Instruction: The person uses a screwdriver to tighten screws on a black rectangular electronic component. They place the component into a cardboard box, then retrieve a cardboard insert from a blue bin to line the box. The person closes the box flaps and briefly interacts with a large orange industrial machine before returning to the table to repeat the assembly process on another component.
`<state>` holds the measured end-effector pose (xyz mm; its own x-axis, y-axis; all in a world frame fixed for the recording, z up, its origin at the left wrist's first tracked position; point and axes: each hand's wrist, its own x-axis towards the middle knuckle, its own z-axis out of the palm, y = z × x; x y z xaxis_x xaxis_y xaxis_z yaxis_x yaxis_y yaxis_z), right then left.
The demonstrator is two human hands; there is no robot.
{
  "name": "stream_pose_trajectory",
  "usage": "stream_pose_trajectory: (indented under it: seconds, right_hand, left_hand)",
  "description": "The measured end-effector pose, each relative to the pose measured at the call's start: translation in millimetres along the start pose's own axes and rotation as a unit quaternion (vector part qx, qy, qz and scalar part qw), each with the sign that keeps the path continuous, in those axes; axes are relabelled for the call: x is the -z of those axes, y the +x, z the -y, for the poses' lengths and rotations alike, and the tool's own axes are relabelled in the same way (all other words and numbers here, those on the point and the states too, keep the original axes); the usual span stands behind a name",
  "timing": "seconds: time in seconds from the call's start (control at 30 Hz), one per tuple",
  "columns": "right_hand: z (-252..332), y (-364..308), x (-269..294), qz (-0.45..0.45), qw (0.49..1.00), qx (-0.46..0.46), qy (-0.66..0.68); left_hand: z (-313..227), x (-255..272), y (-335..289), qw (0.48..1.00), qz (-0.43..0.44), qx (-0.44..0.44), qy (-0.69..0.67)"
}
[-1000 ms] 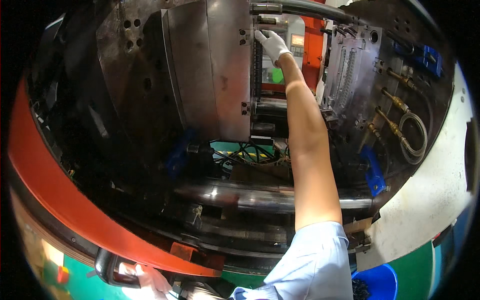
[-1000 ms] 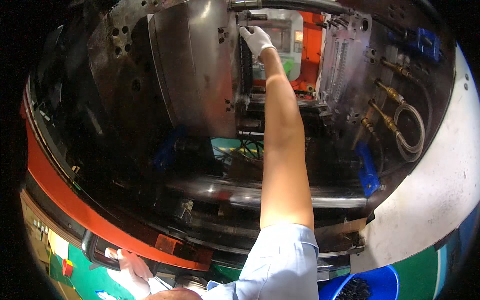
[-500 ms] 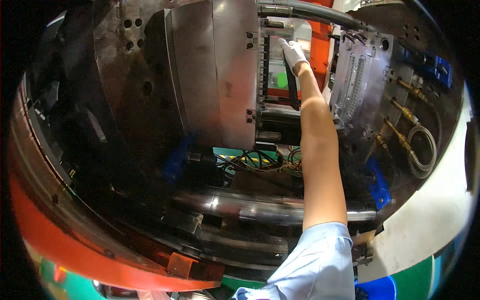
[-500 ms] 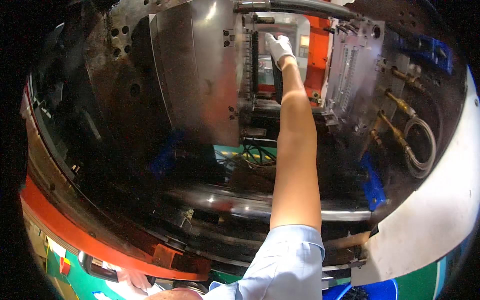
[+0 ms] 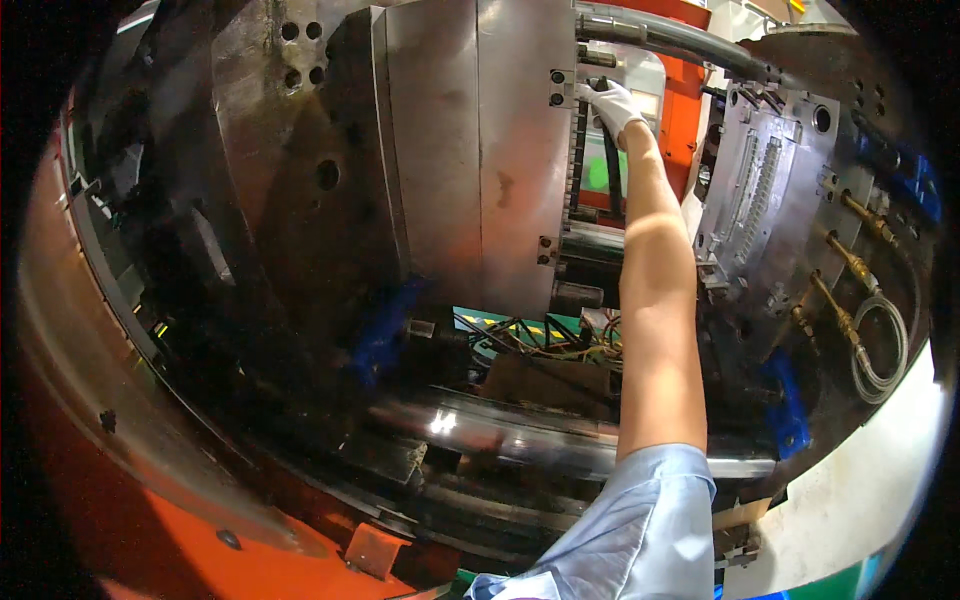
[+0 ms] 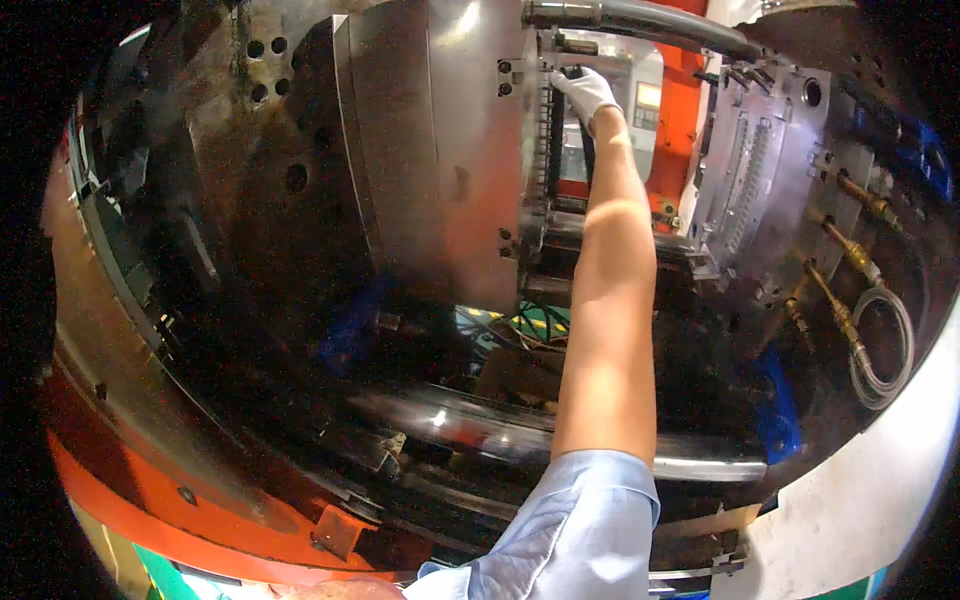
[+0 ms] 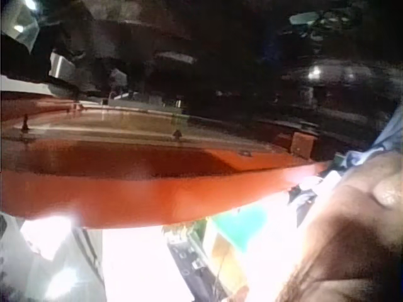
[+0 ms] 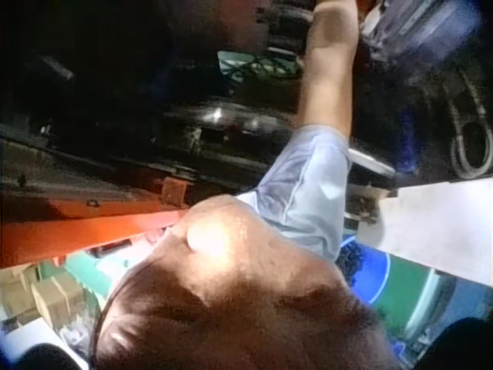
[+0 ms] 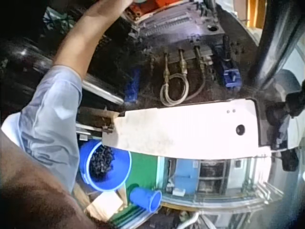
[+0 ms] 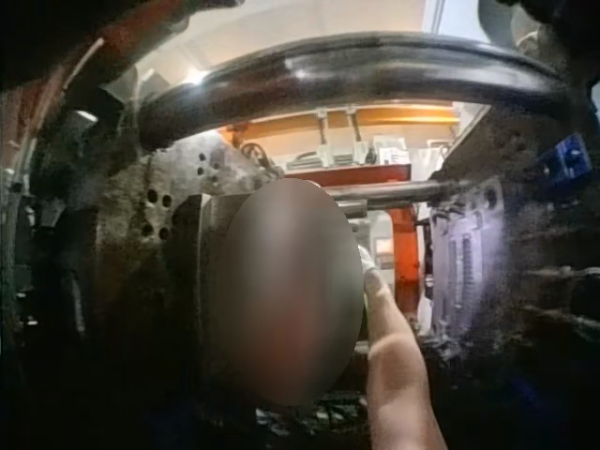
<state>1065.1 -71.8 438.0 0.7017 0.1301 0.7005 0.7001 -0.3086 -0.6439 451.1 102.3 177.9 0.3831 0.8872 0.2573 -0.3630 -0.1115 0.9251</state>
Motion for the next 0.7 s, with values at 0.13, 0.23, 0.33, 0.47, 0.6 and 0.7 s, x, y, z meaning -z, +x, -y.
stream_pose_trajectory:
  seconds: [0.13,0.23,0.33,0.47,0.6,0.7]
  right_hand:
    - [9,-5,3,0.007,0.992,0.053,-0.110]
    - [-5,-20,23,-0.020,0.997,0.064,0.024]
    - [-13,-38,34,-0.042,0.997,0.060,0.030]
    - [-16,-35,56,-0.088,0.984,0.154,-0.025]
    - [-13,-36,76,-0.051,0.990,0.033,-0.125]
    - [18,-72,92,-0.034,0.992,-0.030,-0.117]
  left_hand:
    - [0,0,-2,1.000,-0.007,-0.005,0.005]
    - [1,0,-2,1.000,-0.002,0.000,0.002]
    - [1,2,-5,1.000,0.001,0.005,0.006]
    - [0,3,-9,1.000,0.018,0.005,-0.003]
    - [-6,13,-18,0.999,0.038,0.004,-0.017]
    - [-9,20,-25,0.997,0.065,0.010,-0.031]
